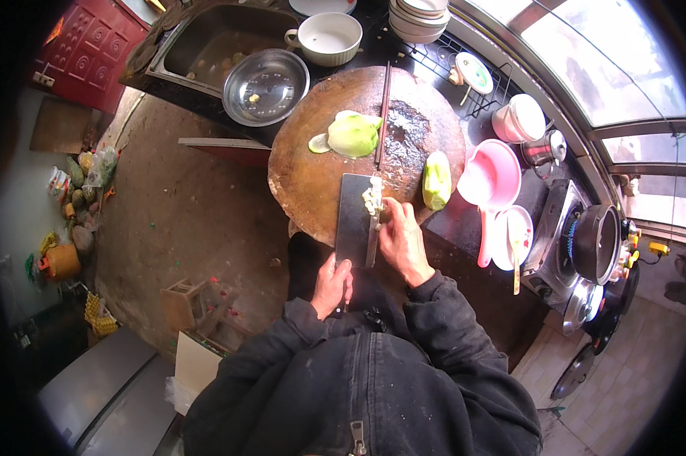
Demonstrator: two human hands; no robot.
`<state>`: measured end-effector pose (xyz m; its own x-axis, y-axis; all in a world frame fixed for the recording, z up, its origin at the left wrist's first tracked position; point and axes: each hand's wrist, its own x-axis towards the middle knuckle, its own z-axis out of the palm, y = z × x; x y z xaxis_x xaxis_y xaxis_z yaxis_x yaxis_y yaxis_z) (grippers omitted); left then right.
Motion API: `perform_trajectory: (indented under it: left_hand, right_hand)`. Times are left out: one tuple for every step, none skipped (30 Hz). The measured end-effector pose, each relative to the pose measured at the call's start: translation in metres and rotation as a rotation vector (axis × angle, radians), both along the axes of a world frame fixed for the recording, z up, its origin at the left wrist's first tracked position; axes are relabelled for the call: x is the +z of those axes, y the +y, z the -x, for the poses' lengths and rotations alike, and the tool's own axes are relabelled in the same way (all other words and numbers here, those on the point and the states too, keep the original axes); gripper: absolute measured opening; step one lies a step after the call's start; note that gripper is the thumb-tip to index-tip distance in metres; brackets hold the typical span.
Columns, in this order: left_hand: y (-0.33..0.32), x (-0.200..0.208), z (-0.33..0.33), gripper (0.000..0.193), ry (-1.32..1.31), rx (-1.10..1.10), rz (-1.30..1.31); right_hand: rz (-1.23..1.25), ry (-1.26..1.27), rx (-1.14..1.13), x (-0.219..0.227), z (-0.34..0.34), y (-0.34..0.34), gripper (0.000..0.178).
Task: The person slices a green vegetable on a wooden cutting board, adds the pieces to a pot on the stove, and washes a yellow sheet-like food item in the sink. The person also handles a small black object and a plastic bag containing the yellow sheets.
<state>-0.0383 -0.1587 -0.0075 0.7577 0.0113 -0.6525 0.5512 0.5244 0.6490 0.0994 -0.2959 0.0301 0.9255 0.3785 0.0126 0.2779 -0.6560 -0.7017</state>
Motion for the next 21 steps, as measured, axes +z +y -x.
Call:
perform_trajectory:
  left_hand:
    - [0.000, 0.000, 0.000, 0.017, 0.001, -0.002, 0.002]
    - [0.000, -0.001, 0.000, 0.016, 0.000, -0.004, 0.003]
    - [0.001, -0.001, 0.000, 0.016, -0.009, -0.007, 0.005]
    - [0.001, -0.001, -0.001, 0.016, 0.000, -0.007, 0.008]
    - [0.001, -0.001, -0.001, 0.016, 0.001, -0.008, 0.012]
    - [0.001, 0.000, -0.001, 0.017, -0.008, -0.003, 0.014]
    - [0.001, 0.000, -0.001, 0.016, 0.005, -0.006, 0.012]
    - [0.001, 0.000, -0.001, 0.016, 0.006, -0.003, 0.011]
    - [0.001, 0.000, -0.001, 0.016, 0.005, 0.000, 0.010]
    - [0.001, 0.000, -0.001, 0.015, 0.008, -0.005, 0.009]
    - [0.001, 0.001, -0.002, 0.015, 0.010, -0.009, 0.007]
    - [0.002, 0.001, -0.002, 0.014, -0.001, -0.010, 0.010]
    - [0.002, 0.002, -0.002, 0.014, -0.007, -0.019, 0.007]
    - [0.003, 0.004, -0.003, 0.013, -0.029, -0.023, 0.008]
    - [0.004, 0.006, -0.003, 0.012, -0.049, -0.028, 0.011]
    - [0.006, 0.008, -0.004, 0.012, -0.045, -0.033, 0.019]
    - [0.007, 0.012, -0.005, 0.011, -0.042, -0.040, 0.027]
    - [0.008, 0.016, -0.007, 0.011, -0.042, -0.049, 0.035]
    - [0.010, 0.021, -0.010, 0.010, -0.056, -0.060, 0.058]
    - [0.012, 0.027, -0.014, 0.011, -0.053, -0.085, 0.054]
    - [0.013, 0.034, -0.018, 0.011, -0.059, -0.107, 0.056]
  right_hand:
    - [0.002, 0.025, -0.005, -0.002, 0.005, -0.002, 0.054]
    - [0.002, 0.048, -0.010, -0.004, 0.008, -0.004, 0.055]
    - [-0.012, 0.070, -0.029, -0.009, 0.009, -0.003, 0.057]
    - [-0.019, 0.047, -0.048, -0.013, 0.007, -0.001, 0.055]
    - [-0.028, 0.024, -0.065, -0.019, 0.003, 0.001, 0.053]
    - [-0.040, 0.018, -0.097, -0.023, -0.003, 0.003, 0.051]
    - [-0.075, -0.033, -0.100, -0.027, -0.009, 0.005, 0.047]
    - [-0.035, -0.079, -0.089, -0.031, -0.016, 0.007, 0.047]
    - [-0.032, -0.062, -0.103, -0.033, -0.021, 0.009, 0.046]
    - [-0.041, -0.044, -0.116, -0.035, -0.026, 0.011, 0.046]
    - [-0.047, -0.042, -0.089, -0.036, -0.032, 0.011, 0.045]
    - [-0.059, -0.040, -0.054, -0.036, -0.035, 0.013, 0.044]
    - [-0.071, -0.033, -0.027, -0.036, -0.037, 0.014, 0.043]
    - [-0.086, -0.027, -0.021, -0.035, -0.038, 0.015, 0.042]
    - [-0.097, -0.015, -0.023, -0.033, -0.038, 0.015, 0.040]
    - [-0.108, -0.001, -0.026, -0.031, -0.039, 0.014, 0.039]
    - [-0.149, 0.029, -0.043, -0.027, -0.039, 0.012, 0.039]
    - [-0.192, 0.056, -0.062, -0.022, -0.040, 0.008, 0.039]
    - [-0.236, 0.080, -0.082, -0.016, -0.043, 0.004, 0.039]
    - [-0.284, 0.109, -0.094, -0.008, -0.047, -0.002, 0.037]
    - [-0.374, 0.155, -0.113, 0.002, -0.050, -0.012, 0.036]
